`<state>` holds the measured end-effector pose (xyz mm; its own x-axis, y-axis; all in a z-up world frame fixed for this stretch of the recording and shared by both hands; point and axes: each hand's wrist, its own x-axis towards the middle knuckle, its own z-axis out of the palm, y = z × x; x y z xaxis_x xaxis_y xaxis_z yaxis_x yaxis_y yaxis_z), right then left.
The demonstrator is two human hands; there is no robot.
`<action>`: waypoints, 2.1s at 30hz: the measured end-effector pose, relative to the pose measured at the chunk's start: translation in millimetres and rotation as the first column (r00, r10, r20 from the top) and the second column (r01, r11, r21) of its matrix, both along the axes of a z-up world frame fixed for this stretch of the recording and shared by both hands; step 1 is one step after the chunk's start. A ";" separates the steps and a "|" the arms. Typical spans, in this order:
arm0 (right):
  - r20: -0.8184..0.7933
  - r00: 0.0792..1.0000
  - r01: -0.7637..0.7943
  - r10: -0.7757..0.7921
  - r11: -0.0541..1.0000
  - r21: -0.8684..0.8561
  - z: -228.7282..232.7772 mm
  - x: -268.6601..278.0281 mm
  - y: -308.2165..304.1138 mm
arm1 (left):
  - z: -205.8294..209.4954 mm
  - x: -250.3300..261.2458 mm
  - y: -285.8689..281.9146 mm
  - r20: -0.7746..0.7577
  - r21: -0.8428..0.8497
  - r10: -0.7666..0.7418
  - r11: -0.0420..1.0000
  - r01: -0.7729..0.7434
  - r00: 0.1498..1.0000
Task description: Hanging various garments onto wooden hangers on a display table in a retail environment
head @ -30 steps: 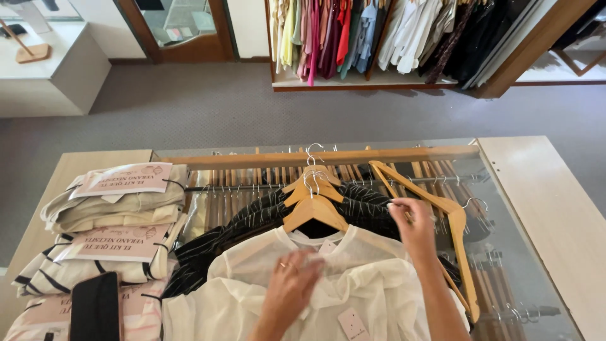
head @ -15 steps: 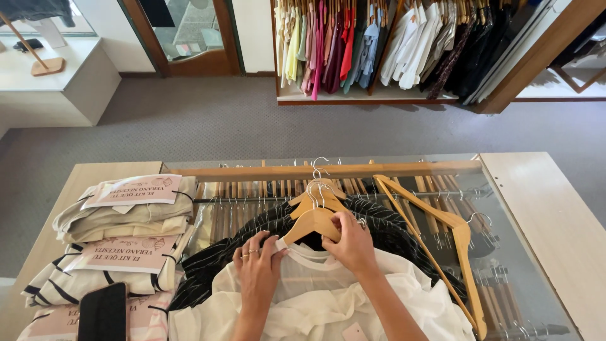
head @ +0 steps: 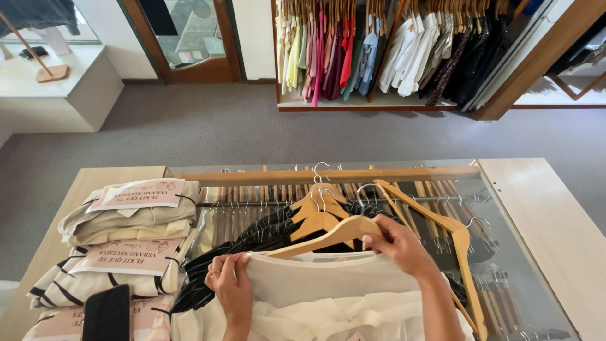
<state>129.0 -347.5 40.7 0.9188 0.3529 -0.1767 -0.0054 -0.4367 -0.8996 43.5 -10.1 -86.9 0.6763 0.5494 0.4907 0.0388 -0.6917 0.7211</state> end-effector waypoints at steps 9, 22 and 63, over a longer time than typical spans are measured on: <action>0.105 0.938 0.217 -0.331 0.795 0.566 20.3 10.3 -6.1 | -12.1 4.2 -9.2 -0.052 -0.069 -0.089 0.994 0.085 0.995; -0.400 0.469 0.692 -0.787 0.047 0.720 -5.1 19.3 -109.7 | 4.9 -22.9 -28.1 -0.268 -0.158 -0.886 0.429 0.889 0.380; 0.290 0.935 -0.152 0.206 0.968 -0.198 16.4 -17.1 46.6 | -3.3 7.4 -11.0 0.176 0.176 -0.440 0.894 0.412 0.880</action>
